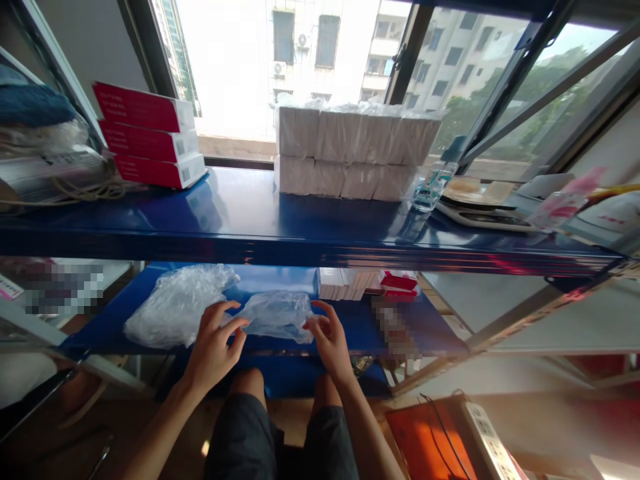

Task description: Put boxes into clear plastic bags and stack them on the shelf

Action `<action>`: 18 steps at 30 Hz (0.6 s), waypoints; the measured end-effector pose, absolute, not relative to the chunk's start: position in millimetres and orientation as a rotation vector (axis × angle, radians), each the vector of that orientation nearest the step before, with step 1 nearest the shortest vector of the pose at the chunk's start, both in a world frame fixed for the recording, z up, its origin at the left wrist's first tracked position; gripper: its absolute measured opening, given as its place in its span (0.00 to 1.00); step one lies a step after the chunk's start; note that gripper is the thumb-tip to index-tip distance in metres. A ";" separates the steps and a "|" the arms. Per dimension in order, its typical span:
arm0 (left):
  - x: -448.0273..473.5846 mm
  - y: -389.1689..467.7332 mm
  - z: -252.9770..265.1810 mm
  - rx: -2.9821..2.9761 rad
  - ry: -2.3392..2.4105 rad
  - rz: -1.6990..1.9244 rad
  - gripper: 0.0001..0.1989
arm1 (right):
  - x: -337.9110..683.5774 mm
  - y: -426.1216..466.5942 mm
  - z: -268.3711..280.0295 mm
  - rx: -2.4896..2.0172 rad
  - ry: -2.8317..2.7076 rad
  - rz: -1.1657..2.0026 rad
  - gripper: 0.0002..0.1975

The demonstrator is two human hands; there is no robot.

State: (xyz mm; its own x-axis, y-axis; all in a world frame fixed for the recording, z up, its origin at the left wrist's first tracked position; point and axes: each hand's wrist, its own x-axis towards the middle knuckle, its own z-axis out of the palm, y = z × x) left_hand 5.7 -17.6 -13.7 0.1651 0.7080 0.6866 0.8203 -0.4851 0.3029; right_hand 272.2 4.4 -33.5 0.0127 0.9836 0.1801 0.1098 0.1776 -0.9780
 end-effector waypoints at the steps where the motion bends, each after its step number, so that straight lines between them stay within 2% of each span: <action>1: 10.4 -20.3 -9.6 -2.324 -1.481 -1.229 0.11 | 272.3 4.6 -32.4 -1.139 -1.345 1.012 0.25; 4: 28.7 -20.7 -7.7 -2.707 -1.403 -1.190 0.16 | 268.8 4.4 -31.4 -1.039 -1.300 1.071 0.20; 7: 46.0 -5.8 -21.5 -3.022 -1.489 -0.875 0.20 | 263.1 3.2 -29.9 -0.946 -1.275 1.107 0.15; 11: 53.7 25.8 -42.7 -2.772 -1.842 -0.439 0.22 | 266.5 3.0 -23.9 -0.982 -1.411 1.030 0.14; 14: 47.7 43.0 -46.1 -2.664 -1.890 -0.223 0.27 | 280.1 8.8 -17.7 -1.110 -1.635 0.769 0.15; 18: 38.7 51.8 -45.6 -2.803 -1.742 -0.013 0.30 | 291.1 12.8 -7.6 -1.315 -1.897 0.349 0.15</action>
State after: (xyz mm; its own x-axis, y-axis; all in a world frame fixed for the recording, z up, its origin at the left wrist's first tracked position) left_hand 38.7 51.8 -45.6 0.4461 0.8916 -0.0771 0.8904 -0.4335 0.1386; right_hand 291.1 12.8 -7.6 -0.1549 0.8822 0.4446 0.6661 0.4256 -0.6125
